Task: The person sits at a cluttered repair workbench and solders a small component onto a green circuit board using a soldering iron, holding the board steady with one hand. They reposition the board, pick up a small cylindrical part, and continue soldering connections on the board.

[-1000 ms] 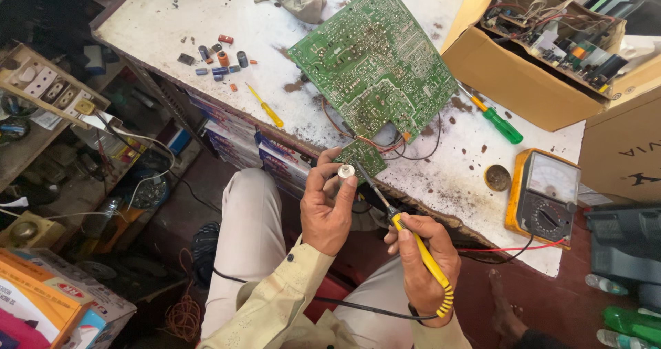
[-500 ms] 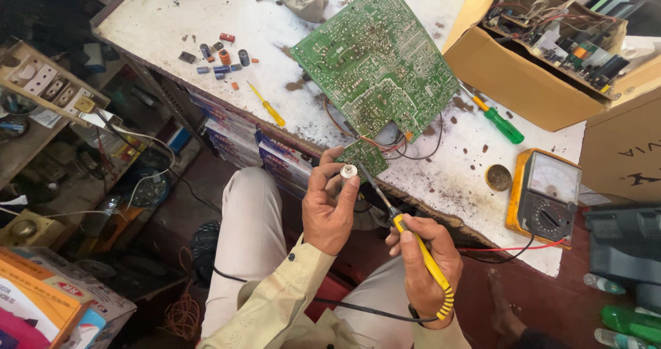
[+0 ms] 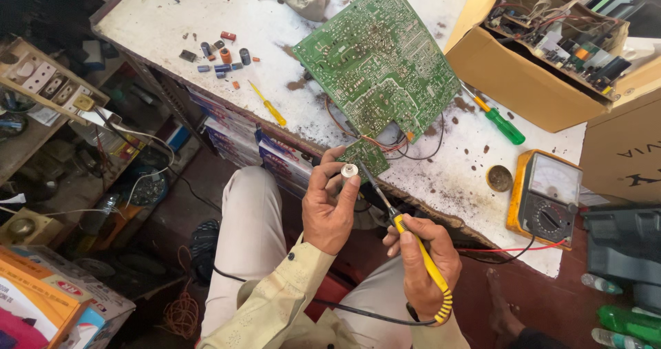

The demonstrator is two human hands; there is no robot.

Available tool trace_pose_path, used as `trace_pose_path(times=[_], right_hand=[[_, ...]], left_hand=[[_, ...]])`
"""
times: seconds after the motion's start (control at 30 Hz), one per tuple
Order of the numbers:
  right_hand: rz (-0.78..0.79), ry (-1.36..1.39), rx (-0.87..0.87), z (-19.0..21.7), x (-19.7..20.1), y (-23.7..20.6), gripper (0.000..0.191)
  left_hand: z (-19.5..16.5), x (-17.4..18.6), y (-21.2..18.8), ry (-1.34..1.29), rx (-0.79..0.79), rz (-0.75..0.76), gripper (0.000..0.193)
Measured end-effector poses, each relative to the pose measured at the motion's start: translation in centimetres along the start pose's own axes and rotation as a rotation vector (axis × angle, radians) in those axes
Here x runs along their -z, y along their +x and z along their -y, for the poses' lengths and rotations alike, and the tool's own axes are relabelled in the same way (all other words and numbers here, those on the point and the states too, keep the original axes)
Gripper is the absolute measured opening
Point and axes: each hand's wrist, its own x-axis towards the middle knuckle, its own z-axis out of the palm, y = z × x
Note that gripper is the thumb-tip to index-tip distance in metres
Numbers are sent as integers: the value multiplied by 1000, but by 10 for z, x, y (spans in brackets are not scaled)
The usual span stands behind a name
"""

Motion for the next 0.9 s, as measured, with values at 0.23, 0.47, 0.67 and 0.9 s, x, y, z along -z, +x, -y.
trace_pose_path(times=[0.23, 0.47, 0.67, 0.9], right_hand=[[-28, -21, -30, -2, -4, 0, 19], [-42, -44, -25, -1, -6, -2, 21], [-50, -51, -26, 2, -12, -7, 21], [-53, -78, -26, 9, -18, -10, 22]], left_hand=[[0, 1, 2, -6, 9, -4, 21], [2, 2, 1, -7, 70, -28, 21], [-6, 5, 0, 24, 38, -32, 22], [-4, 12, -3, 20, 46, -37, 24]])
